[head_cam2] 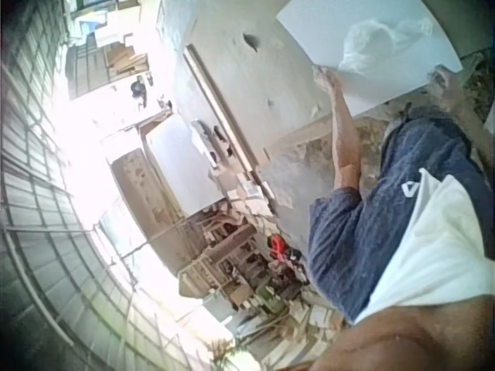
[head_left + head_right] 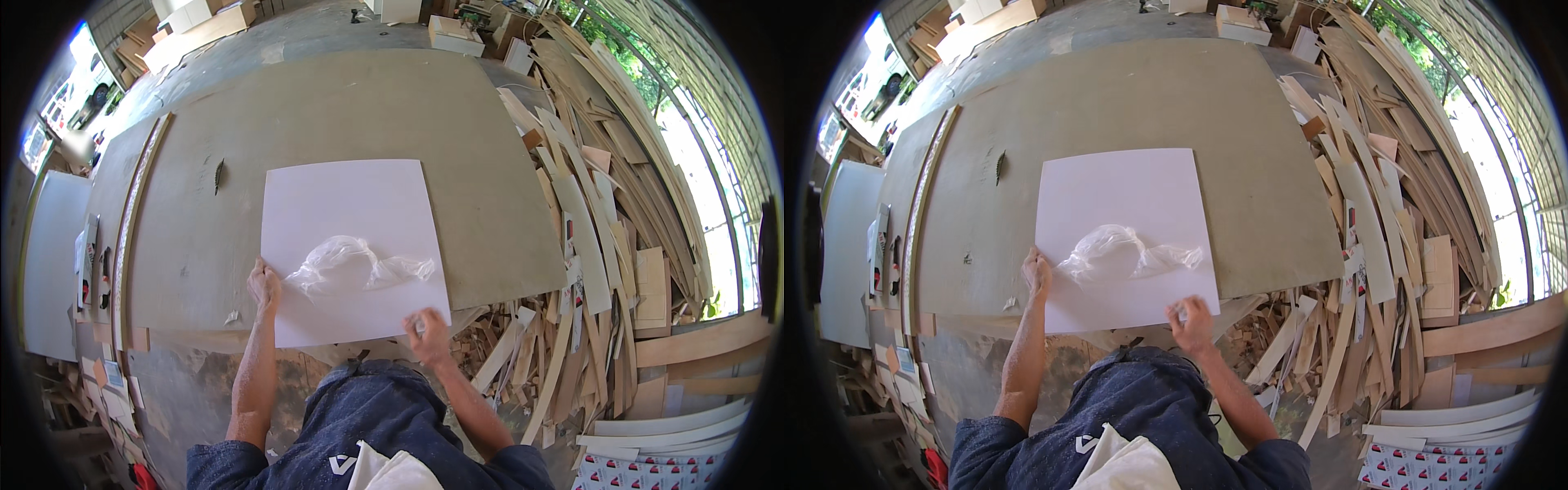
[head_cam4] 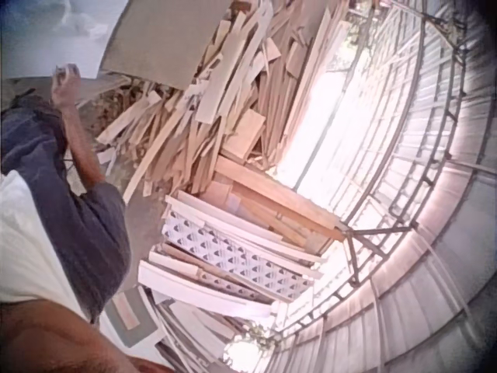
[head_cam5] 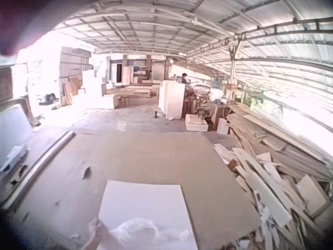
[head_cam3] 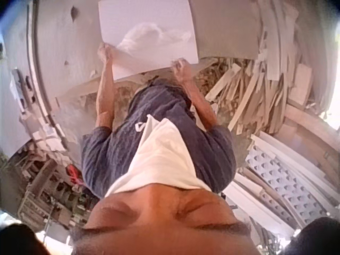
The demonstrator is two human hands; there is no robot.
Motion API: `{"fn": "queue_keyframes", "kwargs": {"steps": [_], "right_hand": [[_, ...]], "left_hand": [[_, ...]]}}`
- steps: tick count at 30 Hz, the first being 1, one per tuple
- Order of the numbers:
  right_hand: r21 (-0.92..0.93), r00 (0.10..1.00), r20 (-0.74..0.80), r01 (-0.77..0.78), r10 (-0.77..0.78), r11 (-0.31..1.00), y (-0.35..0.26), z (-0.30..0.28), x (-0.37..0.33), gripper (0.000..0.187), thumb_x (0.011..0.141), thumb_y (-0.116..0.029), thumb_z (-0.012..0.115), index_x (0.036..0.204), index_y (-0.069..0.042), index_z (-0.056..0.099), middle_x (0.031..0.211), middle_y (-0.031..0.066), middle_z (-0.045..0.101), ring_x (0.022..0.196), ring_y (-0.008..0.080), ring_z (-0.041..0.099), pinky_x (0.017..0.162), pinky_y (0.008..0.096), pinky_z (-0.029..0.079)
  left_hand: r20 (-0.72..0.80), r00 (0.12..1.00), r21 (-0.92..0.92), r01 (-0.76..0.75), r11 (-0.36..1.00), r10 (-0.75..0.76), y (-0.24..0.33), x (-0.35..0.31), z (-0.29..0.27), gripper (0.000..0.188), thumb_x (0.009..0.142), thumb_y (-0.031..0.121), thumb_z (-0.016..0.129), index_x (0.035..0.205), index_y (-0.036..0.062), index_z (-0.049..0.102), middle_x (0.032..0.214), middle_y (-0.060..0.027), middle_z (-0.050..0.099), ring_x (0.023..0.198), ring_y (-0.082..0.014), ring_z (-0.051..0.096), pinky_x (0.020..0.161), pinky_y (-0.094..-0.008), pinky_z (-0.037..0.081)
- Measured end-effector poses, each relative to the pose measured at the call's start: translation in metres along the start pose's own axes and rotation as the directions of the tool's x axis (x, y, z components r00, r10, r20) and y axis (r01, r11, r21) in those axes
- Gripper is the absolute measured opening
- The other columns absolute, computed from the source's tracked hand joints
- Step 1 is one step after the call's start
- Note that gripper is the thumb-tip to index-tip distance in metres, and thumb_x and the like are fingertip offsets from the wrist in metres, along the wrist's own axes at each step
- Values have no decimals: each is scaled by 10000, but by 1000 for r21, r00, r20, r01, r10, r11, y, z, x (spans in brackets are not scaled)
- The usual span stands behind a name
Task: The person measures a white board with a tape measure and then peels a protective plastic film from its surface. The person works in a workshop environment, handling the board and the film by hand.
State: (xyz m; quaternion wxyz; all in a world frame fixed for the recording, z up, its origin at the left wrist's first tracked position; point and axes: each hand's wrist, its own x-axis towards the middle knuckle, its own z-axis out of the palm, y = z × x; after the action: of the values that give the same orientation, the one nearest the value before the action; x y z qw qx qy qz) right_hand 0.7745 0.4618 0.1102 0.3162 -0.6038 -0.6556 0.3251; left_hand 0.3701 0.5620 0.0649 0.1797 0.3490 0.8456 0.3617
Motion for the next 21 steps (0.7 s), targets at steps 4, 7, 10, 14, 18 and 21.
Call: {"fn": "queue_keyframes", "kwargs": {"steps": [4, 7, 10, 14, 18, 21], "right_hand": [[-255, 967, 29, 251, -252, 934, 12, -2, 76, 581, 890, -379, 755, 1333, -45, 584, 1369, 162, 507, 1269, 370, 445, 1069, 508, 383], [-340, 921, 229, 380, -316, 860, 0, 9, 106, 681, 876, -386, 771, 1423, -63, 527, 1423, 137, 444, 1337, 354, 383, 1123, 508, 337], [-322, 841, 433, 481, -325, 815, 12, 35, 124, 669, 865, -408, 784, 1397, -74, 554, 1413, 118, 456, 1330, 328, 385, 1148, 505, 303], [-223, 809, 345, 563, -476, 796, 26, 52, 125, 348, 854, -170, 753, 1161, -56, 637, 1178, 94, 574, 1182, 310, 491, 1044, 487, 384], [-180, 730, 247, 681, -638, 710, 37, 69, 124, 189, 804, 1, 694, 968, -42, 610, 962, 90, 598, 1004, 309, 564, 892, 446, 464], [-155, 720, 205, 693, -663, 704, 41, 71, 125, 182, 791, 38, 678, 927, -37, 582, 907, 109, 593, 918, 323, 582, 820, 437, 487]], "left_hand": [[30, 1000, 252, -13, 968, 6, -25, 10, -14, 467, 969, 189, 507, 1399, 48, 625, 1132, -249, 645, 1075, -394, 614, 951, -455, 488], [13, 998, 420, -60, 906, 60, -27, 7, -14, 427, 973, 154, 544, 1380, 69, 643, 1272, -208, 591, 1215, -371, 541, 1013, -446, 450], [-152, 983, 335, -48, 941, 104, -18, -21, -2, 415, 943, 77, 597, 1355, 87, 640, 1333, -182, 546, 1278, -367, 482, 1062, -475, 400], [-355, 913, 194, -138, 971, 201, -9, -83, 11, 438, 875, 10, 657, 1305, 82, 607, 1343, -177, 526, 1289, -368, 458, 1091, -519, 325], [19, 838, 140, -542, 828, 545, -13, -138, 20, 383, 877, 61, 663, 1255, 95, 619, 1303, -178, 533, 1274, -355, 469, 1070, -513, 343], [348, 589, 44, -788, 615, 730, 6, -162, 33, 380, 923, 166, 654, 1284, 63, 596, 1303, -174, 533, 1285, -347, 493, 1088, -494, 375]]}}
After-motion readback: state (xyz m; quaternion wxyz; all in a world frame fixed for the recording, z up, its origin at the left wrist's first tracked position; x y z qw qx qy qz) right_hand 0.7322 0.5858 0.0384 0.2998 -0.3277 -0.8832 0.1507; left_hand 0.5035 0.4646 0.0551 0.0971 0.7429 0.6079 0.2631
